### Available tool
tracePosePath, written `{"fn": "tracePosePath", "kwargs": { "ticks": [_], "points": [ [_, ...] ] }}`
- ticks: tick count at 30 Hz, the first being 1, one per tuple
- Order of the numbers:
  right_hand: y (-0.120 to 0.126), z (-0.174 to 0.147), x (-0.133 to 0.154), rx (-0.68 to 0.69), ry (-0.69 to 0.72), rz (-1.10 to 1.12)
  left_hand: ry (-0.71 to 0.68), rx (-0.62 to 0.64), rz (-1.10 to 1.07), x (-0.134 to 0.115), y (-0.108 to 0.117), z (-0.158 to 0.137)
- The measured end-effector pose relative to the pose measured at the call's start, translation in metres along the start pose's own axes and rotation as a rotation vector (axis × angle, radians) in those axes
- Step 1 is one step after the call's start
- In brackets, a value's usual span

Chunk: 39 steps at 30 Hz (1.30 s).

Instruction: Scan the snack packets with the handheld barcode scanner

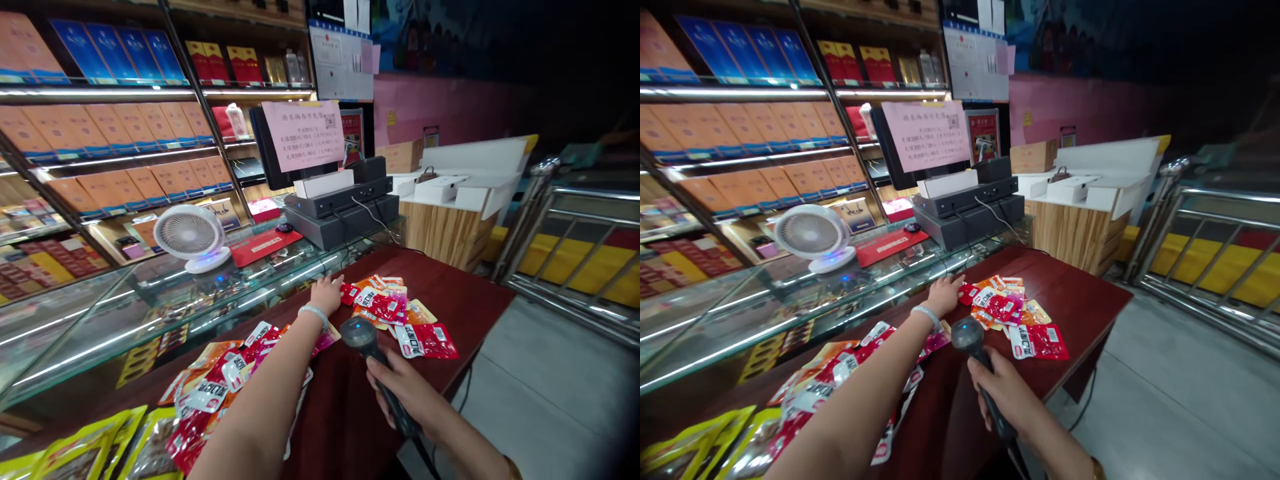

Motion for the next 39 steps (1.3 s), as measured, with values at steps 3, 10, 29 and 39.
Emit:
{"fn": "tracePosePath", "kwargs": {
  "ticks": [3, 10, 29, 39],
  "points": [
    [0.007, -0.001, -0.003, -0.039, -0.011, 0.004, -0.032, 0.093, 0.016, -0.001, -0.013, 0.009],
    [0.005, -0.001, -0.008, -0.011, -0.013, 0.001, -0.003, 0.044, 0.053, 0.022, -0.003, -0.035],
    [-0.031, -0.014, -0.001, 0.091, 0.051, 0.014, -0.032, 0.027, 0.046, 0.046, 0.025, -0.132],
    [-0.001, -0.021, -0.009, 0.039, 0.044, 0.028, 0.076, 0.074, 0.126, 0.057, 0.031, -0.112]
  ]
}}
Point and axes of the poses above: each hand's wrist, its own z-axis towards the middle knuckle, its own y-axis out of the back of the hand, x = y × z, the point moved 9 cm from there along z, towards the middle knuckle, and after that the axes turned 2 degrees about -x, right-handed, at the moved point
